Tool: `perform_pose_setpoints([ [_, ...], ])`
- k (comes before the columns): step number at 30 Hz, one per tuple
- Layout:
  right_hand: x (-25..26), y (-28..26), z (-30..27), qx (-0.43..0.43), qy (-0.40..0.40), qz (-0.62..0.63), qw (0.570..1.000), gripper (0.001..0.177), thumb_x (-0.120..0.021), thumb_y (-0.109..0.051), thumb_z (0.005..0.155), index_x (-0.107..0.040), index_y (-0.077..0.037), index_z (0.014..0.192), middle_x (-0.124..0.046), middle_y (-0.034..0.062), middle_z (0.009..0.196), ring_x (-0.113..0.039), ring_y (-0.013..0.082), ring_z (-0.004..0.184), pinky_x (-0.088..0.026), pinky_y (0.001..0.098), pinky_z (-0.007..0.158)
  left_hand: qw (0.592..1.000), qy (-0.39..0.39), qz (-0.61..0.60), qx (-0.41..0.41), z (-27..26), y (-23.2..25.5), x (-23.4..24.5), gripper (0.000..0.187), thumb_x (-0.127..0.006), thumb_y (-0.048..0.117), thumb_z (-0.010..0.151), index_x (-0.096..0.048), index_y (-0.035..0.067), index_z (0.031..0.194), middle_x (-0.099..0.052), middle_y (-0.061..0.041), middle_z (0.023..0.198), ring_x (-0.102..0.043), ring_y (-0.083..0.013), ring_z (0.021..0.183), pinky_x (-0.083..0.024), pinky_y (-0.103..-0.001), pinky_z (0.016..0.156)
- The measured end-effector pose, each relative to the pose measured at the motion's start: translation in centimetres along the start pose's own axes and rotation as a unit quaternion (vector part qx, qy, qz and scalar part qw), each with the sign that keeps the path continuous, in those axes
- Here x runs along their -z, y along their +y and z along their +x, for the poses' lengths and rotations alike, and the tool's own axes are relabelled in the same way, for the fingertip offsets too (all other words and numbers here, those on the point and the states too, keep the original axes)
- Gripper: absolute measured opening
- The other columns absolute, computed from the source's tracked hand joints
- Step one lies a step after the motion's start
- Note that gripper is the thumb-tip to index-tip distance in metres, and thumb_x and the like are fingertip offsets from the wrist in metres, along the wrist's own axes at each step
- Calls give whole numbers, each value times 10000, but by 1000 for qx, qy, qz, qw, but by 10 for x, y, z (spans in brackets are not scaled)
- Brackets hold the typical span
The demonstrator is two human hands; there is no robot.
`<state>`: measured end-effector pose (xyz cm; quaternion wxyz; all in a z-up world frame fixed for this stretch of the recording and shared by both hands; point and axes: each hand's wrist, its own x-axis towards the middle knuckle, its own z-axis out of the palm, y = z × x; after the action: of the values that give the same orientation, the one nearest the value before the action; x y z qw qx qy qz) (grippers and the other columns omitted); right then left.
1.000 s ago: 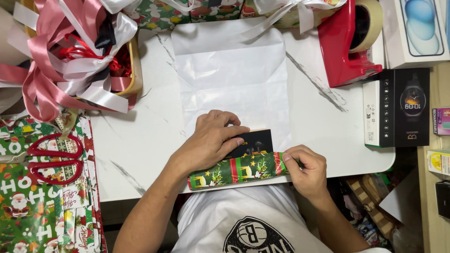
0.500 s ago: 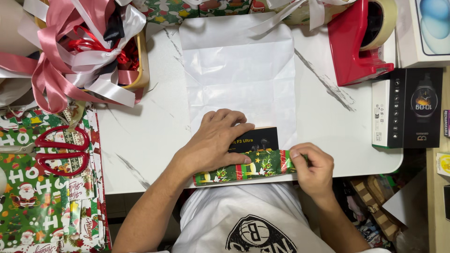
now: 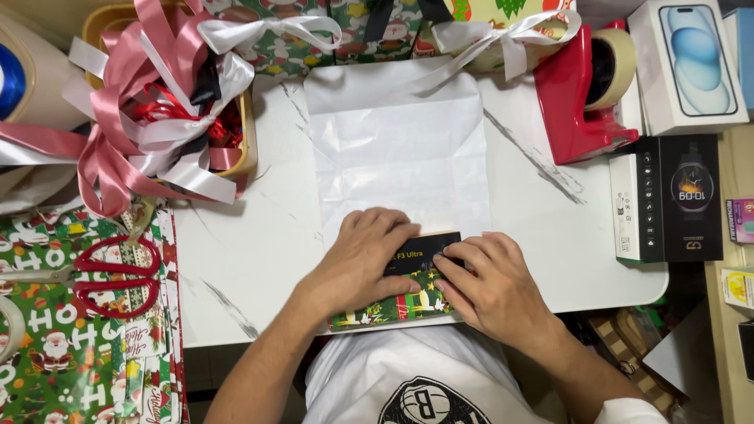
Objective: The person ties a white ribbon on a small wrapped gift, then places a small box on tissue paper and wraps it with Christmas-themed paper. They use scissors to trim the paper and tape to secure the wrap.
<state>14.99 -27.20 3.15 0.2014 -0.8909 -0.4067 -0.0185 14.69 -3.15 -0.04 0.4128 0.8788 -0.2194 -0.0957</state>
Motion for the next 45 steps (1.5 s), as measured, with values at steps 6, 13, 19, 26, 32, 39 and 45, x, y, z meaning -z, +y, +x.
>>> perform_pose_setpoints([
  [6,3,7,7,-18,-35,49,998,297,-782,-210,818,-733,-29,1048,-651,128,1143,-612,313,1099,-482,441,950,971,68,223,-47,-22,36,-26,462,-707,260,769,-651,24,1161,-583,-197,1316,-507,-359,1289,-346,-586,1087],
  [13,2,9,10,-2,-27,43,999,294,-782,-200,804,-740,-29,1040,-659,134,1221,-608,318,1173,-484,452,980,961,81,254,-71,-48,47,-41,345,-583,189,872,-635,24,1170,-593,-228,1336,-527,-396,1284,-397,-571,1070],
  [19,12,13,14,42,-72,20,996,418,-779,-333,785,-721,-17,1053,-650,156,1234,-586,321,1174,-442,504,1022,958,90,258,-90,-48,38,-41,317,-577,191,914,-620,14,1174,-575,-279,1345,-515,-452,1289,-410,-567,1096],
  [26,14,12,16,54,-115,45,991,746,-834,-494,691,-635,47,1166,-534,248,1319,-513,433,1231,-398,518,1046,971,87,207,-84,-45,39,-30,338,-659,195,843,-637,11,1126,-581,-266,1314,-527,-434,1261,-393,-590,1083],
  [32,7,10,13,30,-132,31,990,706,-849,-344,629,-624,40,1176,-489,258,1415,-469,441,1312,-391,524,1077,994,57,30,87,-31,13,-11,424,-825,283,762,-658,40,1066,-604,-202,1221,-564,-399,1157,-425,-525,1050],
  [39,7,9,11,32,-129,16,991,753,-845,-431,618,-630,31,1172,-492,251,1409,-464,434,1300,-360,552,1088,934,273,219,-69,58,-71,41,525,-740,91,826,-550,-9,1305,-545,-238,1357,-521,-404,1275,-435,-499,1064],
  [45,-3,11,4,23,-106,-19,994,587,-755,-378,772,-636,11,1195,-507,226,1404,-455,412,1298,-320,567,1089,934,228,275,25,131,-81,48,662,-840,284,742,-560,-39,1247,-562,-229,1133,-522,-418,1126,-401,-560,904],
])
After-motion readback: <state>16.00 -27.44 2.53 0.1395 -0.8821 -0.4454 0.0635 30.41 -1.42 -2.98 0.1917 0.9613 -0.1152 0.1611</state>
